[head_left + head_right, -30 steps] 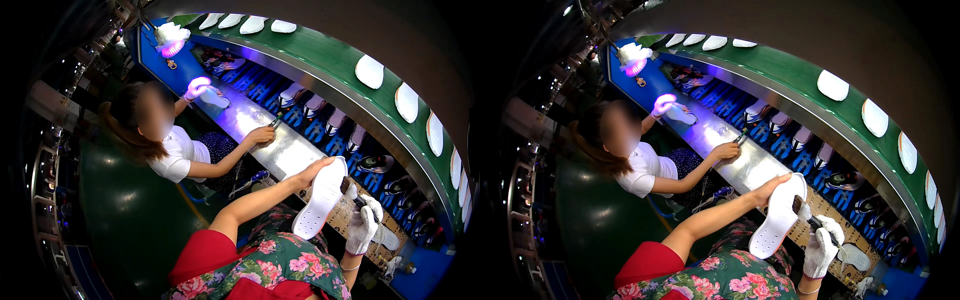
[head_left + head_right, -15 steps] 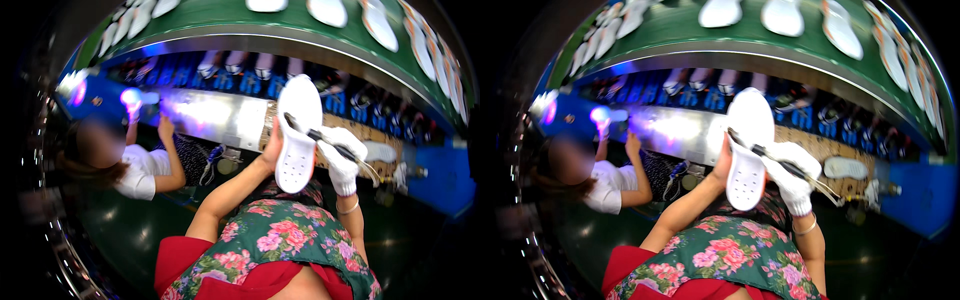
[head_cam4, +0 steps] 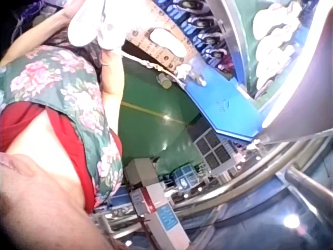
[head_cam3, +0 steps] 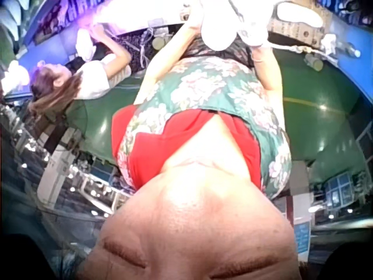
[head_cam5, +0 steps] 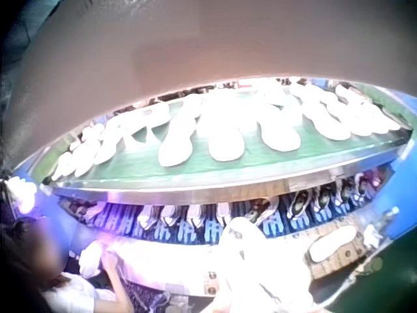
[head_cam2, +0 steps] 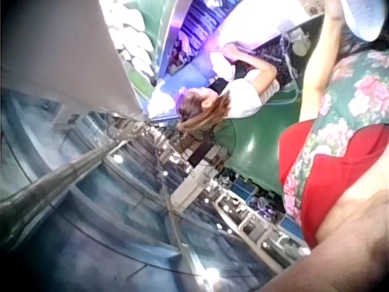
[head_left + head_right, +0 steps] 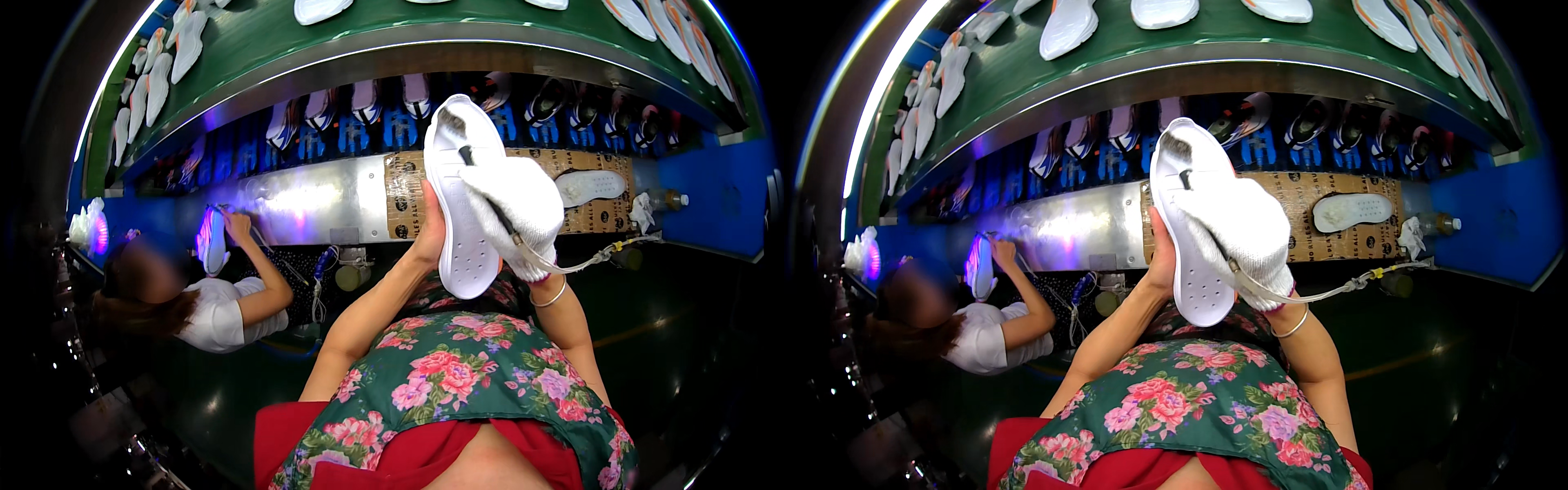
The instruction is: The person uses a brush to apply glue to the inner surface of white shoe soles and then places the soles onto an overhead conveyor rack.
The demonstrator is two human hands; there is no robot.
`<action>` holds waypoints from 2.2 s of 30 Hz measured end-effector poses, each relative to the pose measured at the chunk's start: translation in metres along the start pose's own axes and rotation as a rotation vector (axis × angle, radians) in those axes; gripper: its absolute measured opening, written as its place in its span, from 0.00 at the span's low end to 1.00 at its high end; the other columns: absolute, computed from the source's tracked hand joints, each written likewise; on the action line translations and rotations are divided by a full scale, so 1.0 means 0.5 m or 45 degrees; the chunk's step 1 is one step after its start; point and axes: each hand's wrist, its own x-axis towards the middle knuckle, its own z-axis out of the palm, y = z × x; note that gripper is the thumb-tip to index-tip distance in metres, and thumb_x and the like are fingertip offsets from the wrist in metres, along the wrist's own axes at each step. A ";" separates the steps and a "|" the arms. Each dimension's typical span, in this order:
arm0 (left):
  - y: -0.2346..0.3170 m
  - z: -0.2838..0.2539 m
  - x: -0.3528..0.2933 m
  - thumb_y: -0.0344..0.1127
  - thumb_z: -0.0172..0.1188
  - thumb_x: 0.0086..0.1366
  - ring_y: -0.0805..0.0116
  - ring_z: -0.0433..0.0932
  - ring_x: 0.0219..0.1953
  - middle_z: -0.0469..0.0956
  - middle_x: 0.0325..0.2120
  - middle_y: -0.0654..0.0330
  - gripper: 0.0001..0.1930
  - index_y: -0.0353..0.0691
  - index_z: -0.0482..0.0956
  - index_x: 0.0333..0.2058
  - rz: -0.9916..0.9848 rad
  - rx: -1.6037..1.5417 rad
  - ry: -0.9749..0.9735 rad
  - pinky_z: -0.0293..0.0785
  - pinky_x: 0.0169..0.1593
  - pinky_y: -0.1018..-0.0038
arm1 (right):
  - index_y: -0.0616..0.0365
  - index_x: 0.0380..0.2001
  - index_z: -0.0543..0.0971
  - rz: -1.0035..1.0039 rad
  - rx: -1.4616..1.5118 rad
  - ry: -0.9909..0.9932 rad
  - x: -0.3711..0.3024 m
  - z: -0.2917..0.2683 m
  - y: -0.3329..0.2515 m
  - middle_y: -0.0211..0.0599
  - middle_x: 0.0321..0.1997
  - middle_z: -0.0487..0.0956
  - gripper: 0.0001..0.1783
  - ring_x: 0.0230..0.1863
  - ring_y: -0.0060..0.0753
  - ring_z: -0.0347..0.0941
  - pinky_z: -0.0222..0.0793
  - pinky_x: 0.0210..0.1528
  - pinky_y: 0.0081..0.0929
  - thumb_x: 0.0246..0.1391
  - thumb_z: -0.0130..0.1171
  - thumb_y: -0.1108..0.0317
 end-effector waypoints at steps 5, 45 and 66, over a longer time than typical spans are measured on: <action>0.022 -0.018 0.001 0.80 0.19 0.60 0.56 0.67 0.64 0.64 0.64 0.53 0.52 0.44 0.50 0.70 0.168 -0.244 -0.158 0.67 0.64 0.58 | 0.60 0.34 0.85 0.259 0.525 0.053 -0.016 0.011 -0.001 0.40 0.34 0.84 0.13 0.33 0.35 0.81 0.75 0.38 0.28 0.41 0.68 0.80; 0.151 -0.094 0.088 0.91 0.34 0.44 0.59 0.76 0.34 0.76 0.33 0.51 0.60 0.30 0.73 0.42 0.396 -0.495 -0.329 0.72 0.46 0.64 | 0.51 0.35 0.86 0.075 0.702 -0.166 -0.045 0.039 -0.014 0.34 0.35 0.85 0.11 0.36 0.39 0.81 0.76 0.40 0.32 0.44 0.70 0.73; 0.218 -0.103 0.117 0.89 0.35 0.48 0.48 0.80 0.31 0.76 0.36 0.40 0.60 0.37 0.64 0.60 0.018 -0.091 -0.357 0.80 0.30 0.58 | 0.51 0.33 0.86 0.229 0.802 -0.270 -0.061 0.020 -0.030 0.37 0.38 0.86 0.10 0.36 0.37 0.82 0.76 0.38 0.31 0.43 0.70 0.74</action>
